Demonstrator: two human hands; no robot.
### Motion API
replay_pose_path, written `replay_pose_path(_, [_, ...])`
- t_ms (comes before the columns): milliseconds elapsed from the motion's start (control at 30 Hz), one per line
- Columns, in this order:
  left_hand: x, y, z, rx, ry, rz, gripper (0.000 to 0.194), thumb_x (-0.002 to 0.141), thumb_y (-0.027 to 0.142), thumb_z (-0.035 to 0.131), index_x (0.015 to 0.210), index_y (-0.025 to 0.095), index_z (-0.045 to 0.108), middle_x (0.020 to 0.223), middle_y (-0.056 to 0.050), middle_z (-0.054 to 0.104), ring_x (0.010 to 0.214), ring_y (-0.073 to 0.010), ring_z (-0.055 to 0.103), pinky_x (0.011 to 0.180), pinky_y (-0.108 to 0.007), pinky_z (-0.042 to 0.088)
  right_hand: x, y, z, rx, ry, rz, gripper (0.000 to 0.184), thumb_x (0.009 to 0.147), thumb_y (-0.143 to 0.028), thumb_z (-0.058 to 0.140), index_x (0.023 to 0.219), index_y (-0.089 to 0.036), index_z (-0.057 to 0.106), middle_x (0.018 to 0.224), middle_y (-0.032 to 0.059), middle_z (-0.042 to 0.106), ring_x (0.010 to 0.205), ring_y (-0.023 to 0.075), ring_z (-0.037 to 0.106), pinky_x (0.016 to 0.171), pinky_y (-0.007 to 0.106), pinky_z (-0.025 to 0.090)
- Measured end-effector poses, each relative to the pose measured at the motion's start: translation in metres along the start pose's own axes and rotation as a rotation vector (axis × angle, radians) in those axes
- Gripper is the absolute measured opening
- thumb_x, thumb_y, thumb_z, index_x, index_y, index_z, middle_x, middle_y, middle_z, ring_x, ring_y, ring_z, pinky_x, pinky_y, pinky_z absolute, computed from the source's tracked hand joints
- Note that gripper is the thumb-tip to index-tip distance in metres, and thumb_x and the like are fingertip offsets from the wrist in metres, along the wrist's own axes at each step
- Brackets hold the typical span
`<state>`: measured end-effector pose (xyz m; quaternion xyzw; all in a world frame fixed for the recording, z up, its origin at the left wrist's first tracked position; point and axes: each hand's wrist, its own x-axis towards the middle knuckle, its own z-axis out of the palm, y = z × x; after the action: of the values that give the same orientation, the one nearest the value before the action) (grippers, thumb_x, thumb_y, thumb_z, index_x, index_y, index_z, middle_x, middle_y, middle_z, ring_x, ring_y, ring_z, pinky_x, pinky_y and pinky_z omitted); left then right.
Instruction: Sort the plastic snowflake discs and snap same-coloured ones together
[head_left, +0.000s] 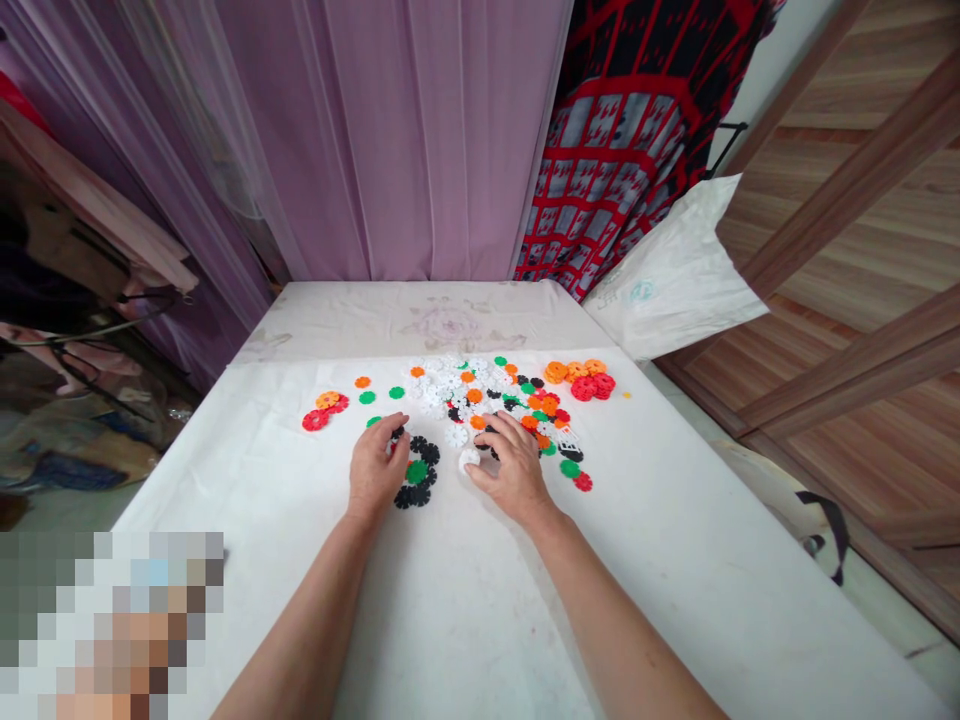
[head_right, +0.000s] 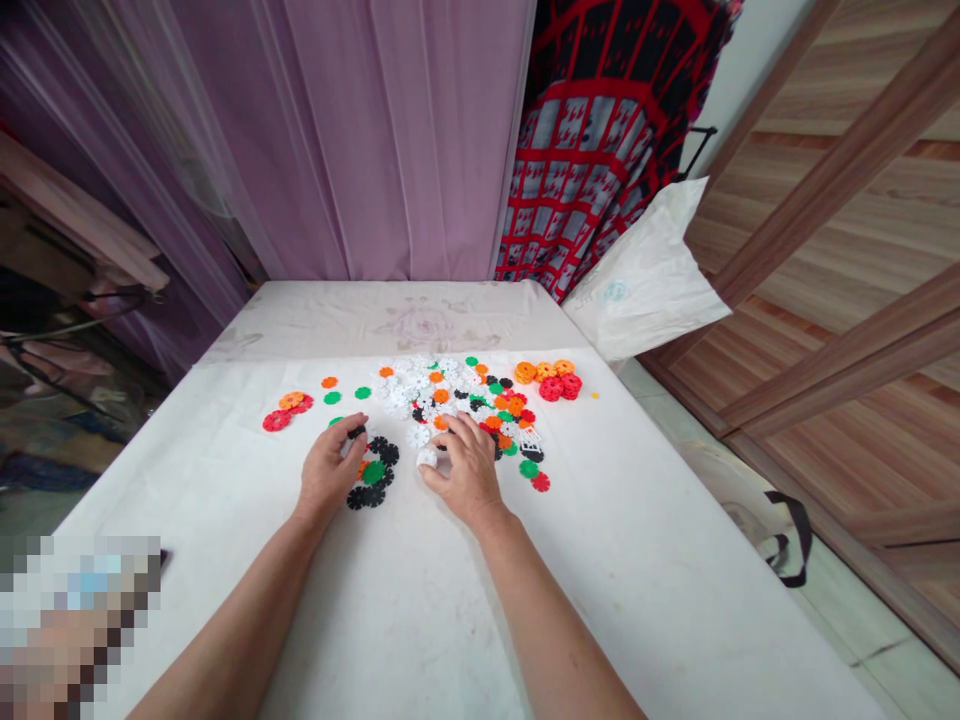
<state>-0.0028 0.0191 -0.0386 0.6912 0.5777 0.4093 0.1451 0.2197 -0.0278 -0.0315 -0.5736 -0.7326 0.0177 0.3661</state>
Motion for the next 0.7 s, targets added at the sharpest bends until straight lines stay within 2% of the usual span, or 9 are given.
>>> replay_pose_path(167, [0.000,0.000,0.000,0.007,-0.004,0.004,0.032,0.087,0.035,0.048,0.109,0.023,0.068,0.115,-0.006,0.072,0.109,-0.0234,0.064,0.099,-0.041,0.050,-0.009,0.013,-0.010,-0.005,0.045,0.030,0.010,0.083,-0.027,0.060,0.086,-0.025,0.069,0.126,0.0067,0.065,0.125,0.0268,0.052,0.106,0.047,0.039])
replay_pose_path(267, [0.000,-0.001,0.000,0.007,-0.002,0.005,0.032,0.087,0.035,0.048,0.109,0.023,0.068,0.115,-0.006,0.072,0.109,-0.0234,0.064,0.099,-0.041,0.050,-0.012,0.027,-0.021,-0.003,0.099,0.045,0.016,0.087,-0.026,0.054,0.082,-0.025,0.070,0.118,0.0065,0.069,0.115,0.0246,0.059,0.102,0.044,0.043])
replay_pose_path(367, [0.000,-0.002,0.000,0.005,-0.002,0.012,0.031,0.087,0.035,0.048,0.108,0.023,0.068,0.115,-0.006,0.072,0.109,-0.0235,0.064,0.099,-0.041,0.050,-0.013,0.045,-0.033,-0.081,0.176,0.129,0.021,0.088,-0.027,0.050,0.091,-0.024,0.071,0.111,0.0077,0.071,0.106,0.0248,0.062,0.098,0.043,0.045])
replay_pose_path(433, [0.000,-0.002,0.000,0.004,-0.005,0.018,0.031,0.087,0.035,0.048,0.108,0.023,0.068,0.115,-0.006,0.072,0.109,-0.0236,0.065,0.099,-0.041,0.051,-0.013,0.054,-0.037,-0.167,0.198,0.191,0.026,0.090,-0.027,0.048,0.101,-0.023,0.071,0.113,0.0094,0.071,0.107,0.0261,0.061,0.097,0.043,0.045])
replay_pose_path(533, [0.001,-0.003,0.000,0.006,-0.007,0.021,0.031,0.087,0.035,0.048,0.107,0.023,0.068,0.114,-0.006,0.072,0.108,-0.0238,0.065,0.098,-0.041,0.051,-0.016,0.055,-0.035,-0.284,0.135,0.201,0.031,0.091,-0.028,0.048,0.111,-0.021,0.069,0.121,0.0104,0.068,0.115,0.0284,0.057,0.097,0.044,0.042])
replay_pose_path(700, [0.001,-0.003,-0.001,0.006,-0.016,0.019,0.032,0.086,0.035,0.048,0.108,0.022,0.068,0.114,-0.007,0.072,0.108,-0.0241,0.065,0.099,-0.041,0.051,-0.019,0.030,-0.019,-0.315,-0.075,0.123,0.030,0.091,-0.031,0.050,0.113,-0.024,0.070,0.129,0.0084,0.064,0.123,0.0301,0.052,0.098,0.046,0.040])
